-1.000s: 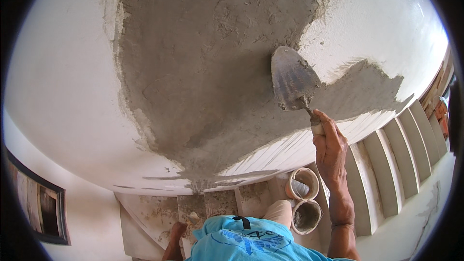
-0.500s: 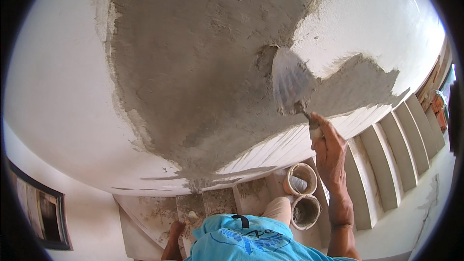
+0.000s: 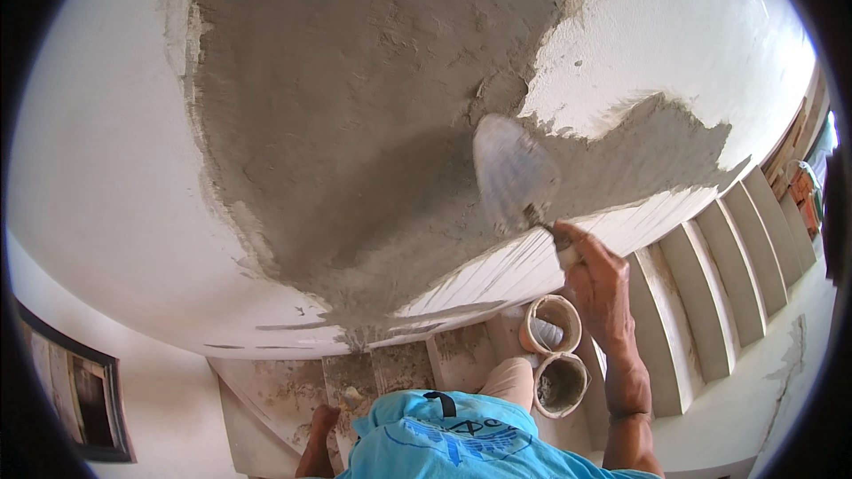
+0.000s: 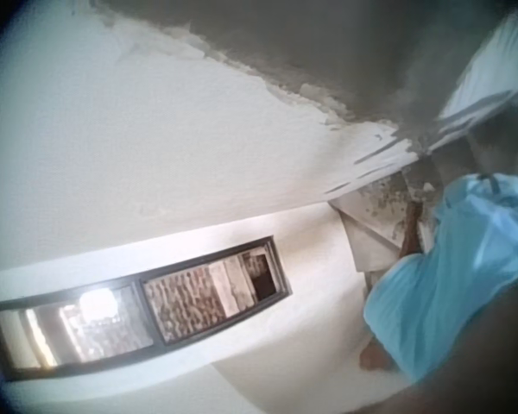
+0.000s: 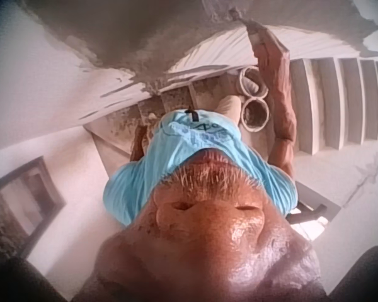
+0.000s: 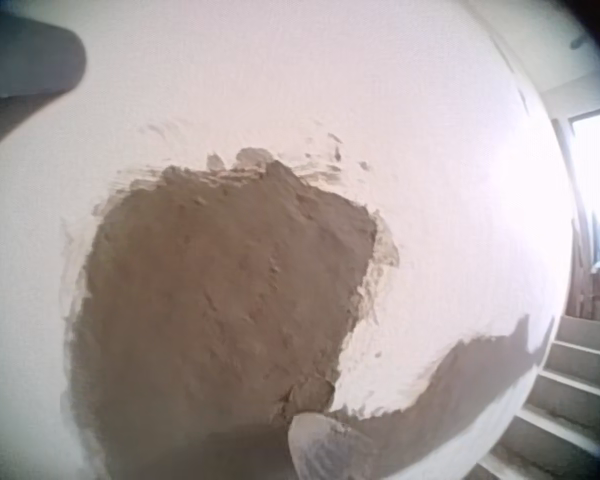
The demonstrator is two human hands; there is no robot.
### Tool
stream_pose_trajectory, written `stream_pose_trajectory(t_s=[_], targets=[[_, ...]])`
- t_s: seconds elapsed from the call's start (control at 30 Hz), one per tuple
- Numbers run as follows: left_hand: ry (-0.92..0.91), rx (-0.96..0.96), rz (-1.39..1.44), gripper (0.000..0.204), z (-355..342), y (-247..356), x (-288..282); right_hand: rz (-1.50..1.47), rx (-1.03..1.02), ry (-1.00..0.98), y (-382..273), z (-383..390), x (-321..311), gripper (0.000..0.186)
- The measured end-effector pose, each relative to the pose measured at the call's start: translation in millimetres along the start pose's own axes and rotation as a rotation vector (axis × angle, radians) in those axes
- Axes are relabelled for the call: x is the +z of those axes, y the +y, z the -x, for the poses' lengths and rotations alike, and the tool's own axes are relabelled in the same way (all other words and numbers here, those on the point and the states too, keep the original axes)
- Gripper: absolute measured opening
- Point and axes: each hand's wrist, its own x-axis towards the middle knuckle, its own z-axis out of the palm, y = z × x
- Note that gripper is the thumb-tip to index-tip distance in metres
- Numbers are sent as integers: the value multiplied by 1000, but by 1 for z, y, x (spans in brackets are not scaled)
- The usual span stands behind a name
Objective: The person applies plaster to a curved ceiling using a trowel and a brush. They repeatedly scoop plaster from buckets placed on the spiral staircase and spread it onto the ceiling surface, smoothing it with the trowel.
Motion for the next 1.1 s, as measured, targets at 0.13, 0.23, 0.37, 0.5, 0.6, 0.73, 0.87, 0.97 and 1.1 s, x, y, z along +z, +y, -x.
stream_pose_trajectory(t_s=[0.13, 0.23, 0.37, 0.5, 0.6, 0.73, 0.87, 0.97, 1.1], targets=[[37, 0, -76, 45, -17, -27, 10, -13, -8, 88, -14, -16, -7, 47], [60, -221, 123, 46, -18, -8, 9, 33, -32, 99, -14, -19, -1, 46], [-12, -273, 141, 46, -16, 4, 1, 88, -20, -12, -13, -8, 4, 46], [70, -243, 88, 46, -7, 2, 2, 49, 18, -95, -10, 4, 3, 45], [59, -241, 95, 45, -6, 0, 4, -12, 27, 57, -12, 0, -3, 47], [27, -320, 162, 44, 2, 27, -10, -6, 52, 125, -12, -14, -14, 46], [17, -344, 193, 44, -2, 36, -16, 23, 40, 130, -10, -16, -15, 45], [-6, -358, 195, 44, 5, 46, -21, 58, 46, 28, -5, -7, -11, 45], [45, -290, 104, 44, -1, 15, -7, -17, 33, -87, 0, 4, -11, 46]])
